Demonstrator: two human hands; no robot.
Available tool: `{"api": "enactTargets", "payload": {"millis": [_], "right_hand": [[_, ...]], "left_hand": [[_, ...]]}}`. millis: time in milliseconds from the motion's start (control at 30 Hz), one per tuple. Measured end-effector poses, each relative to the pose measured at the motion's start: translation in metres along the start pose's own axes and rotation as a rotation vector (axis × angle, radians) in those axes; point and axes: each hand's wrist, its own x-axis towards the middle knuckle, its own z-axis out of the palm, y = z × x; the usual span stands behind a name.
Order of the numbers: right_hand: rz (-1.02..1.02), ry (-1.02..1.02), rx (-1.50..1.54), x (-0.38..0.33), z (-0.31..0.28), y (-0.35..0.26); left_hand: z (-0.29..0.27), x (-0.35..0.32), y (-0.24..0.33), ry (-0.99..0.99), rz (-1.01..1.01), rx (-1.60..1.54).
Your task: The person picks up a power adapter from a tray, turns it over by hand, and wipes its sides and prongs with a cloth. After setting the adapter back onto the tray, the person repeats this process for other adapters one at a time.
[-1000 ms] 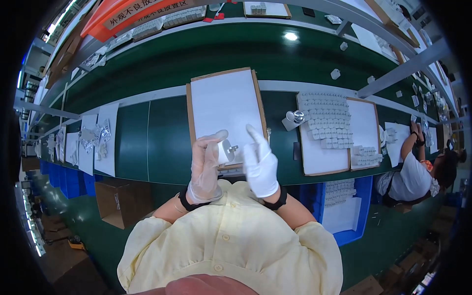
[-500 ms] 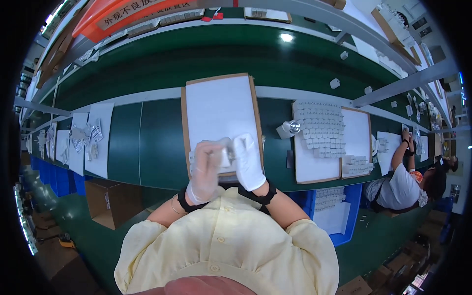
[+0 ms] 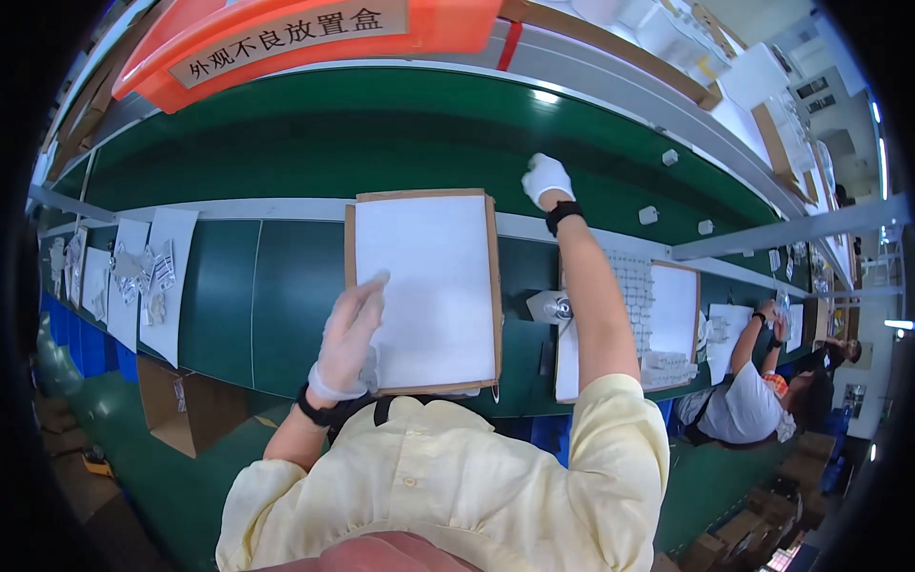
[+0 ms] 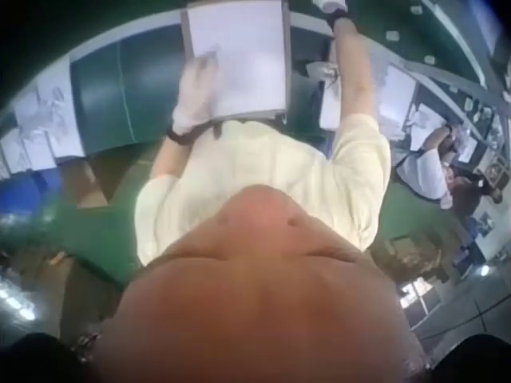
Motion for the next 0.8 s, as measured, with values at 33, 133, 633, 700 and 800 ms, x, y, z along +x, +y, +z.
{"api": "enactTargets", "payload": {"millis": [33, 133, 633, 700, 800], "right_hand": [[0.069, -0.028, -0.127, 0.017, 0.013, 0.026], [0.222, -0.153, -0.18, 0.044, 0.056, 0.058], [-0.8, -0.366, -0.181, -0.199, -0.043, -0.184], [-0.791, -0.593, -0.008, -0.244, -0.017, -0.206], [-0.703, -0.69, 0.107, -0.278, 0.026, -0.228]], "left_hand": [[-0.007, -0.005, 0.0, -0.041, 0.018, 0.107], [-0.021, -0.027, -0.007, 0.087, -0.162, -0.073], [-0.047, -0.04, -0.028, 0.472, -0.229, -0.044], [-0.045, -0.047, -0.044, 0.357, -0.211, 0.114], [-0.041, -0.074, -0.052, 0.162, -0.157, 0.406]]}}
